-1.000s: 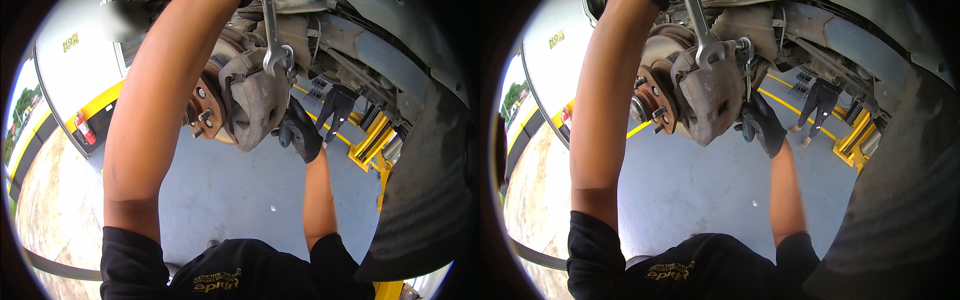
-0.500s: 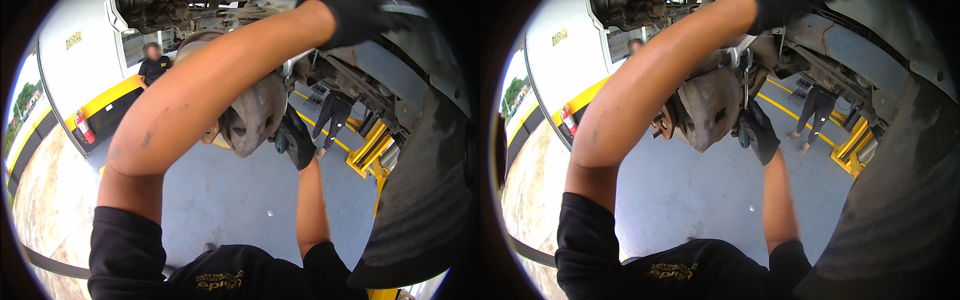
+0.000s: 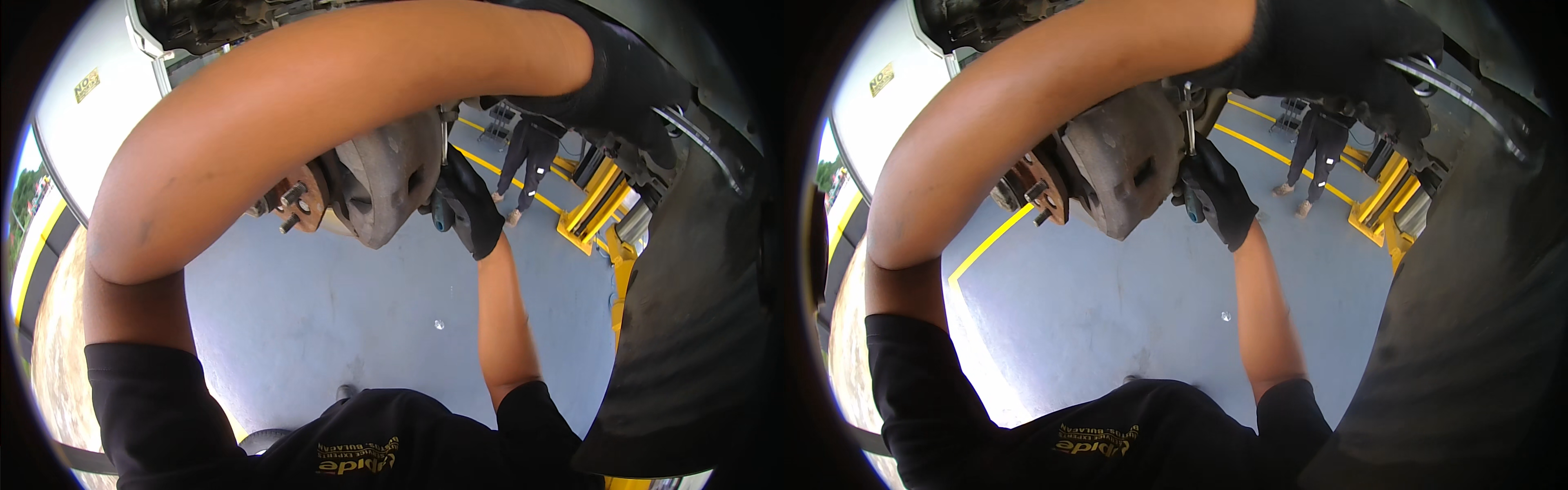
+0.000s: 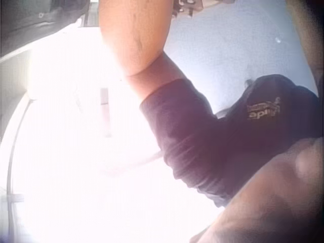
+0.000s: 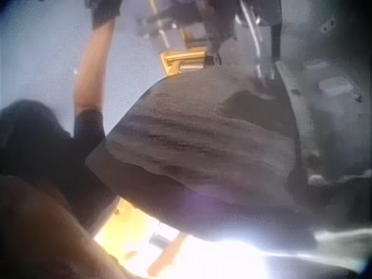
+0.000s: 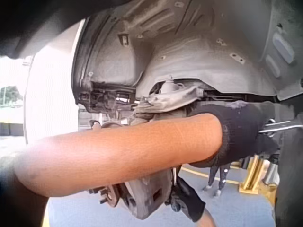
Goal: The person cleans the brake rotor with a cloth, then retrieves a wrench and socket to tighten bolts on the brake caliper. Finally, the person applies lubricant to the caliper slide pins.
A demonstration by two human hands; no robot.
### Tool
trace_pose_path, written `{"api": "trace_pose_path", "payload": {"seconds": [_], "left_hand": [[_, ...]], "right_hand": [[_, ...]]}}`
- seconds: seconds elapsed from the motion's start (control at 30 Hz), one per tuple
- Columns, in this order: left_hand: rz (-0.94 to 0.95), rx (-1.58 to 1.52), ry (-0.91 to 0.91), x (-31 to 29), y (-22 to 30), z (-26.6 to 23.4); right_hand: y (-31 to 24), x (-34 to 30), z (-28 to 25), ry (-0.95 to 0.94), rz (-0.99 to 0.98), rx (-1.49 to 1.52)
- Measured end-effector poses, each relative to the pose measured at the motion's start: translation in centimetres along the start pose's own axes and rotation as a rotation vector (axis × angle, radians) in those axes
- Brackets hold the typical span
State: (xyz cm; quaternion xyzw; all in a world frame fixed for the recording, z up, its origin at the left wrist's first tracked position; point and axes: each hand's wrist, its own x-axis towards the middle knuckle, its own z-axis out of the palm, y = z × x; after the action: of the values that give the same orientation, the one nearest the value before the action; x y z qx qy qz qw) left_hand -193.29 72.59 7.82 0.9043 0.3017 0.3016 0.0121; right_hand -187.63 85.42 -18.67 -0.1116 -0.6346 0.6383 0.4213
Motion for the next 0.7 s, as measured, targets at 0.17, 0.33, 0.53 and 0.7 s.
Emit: {"api": "trace_pose_path", "payload": {"seconds": [0.17, 0.33, 0.53, 0.7], "left_hand": [[-0.111, 0.005, 0.020, -0.7, 0.4, -0.7], [-0.005, 0.033, 0.032, -1.2, -1.2, -1.7], [0.218, 0.141, 0.151, -2.2, -2.2, -0.3], [0.222, 0.055, 0.088, -1.7, -2.6, -1.0]], "right_hand": [[-0.6, 0.0, -0.4, -0.008, -0.002, -0.054], [-0.9, -0.2, -0.5, 0.073, 0.000, -0.143], [-3.4, 0.3, -0.3, 0.151, 0.230, -0.196], [-4.5, 1.0, 0.4, 0.085, 0.302, -0.467]]}}
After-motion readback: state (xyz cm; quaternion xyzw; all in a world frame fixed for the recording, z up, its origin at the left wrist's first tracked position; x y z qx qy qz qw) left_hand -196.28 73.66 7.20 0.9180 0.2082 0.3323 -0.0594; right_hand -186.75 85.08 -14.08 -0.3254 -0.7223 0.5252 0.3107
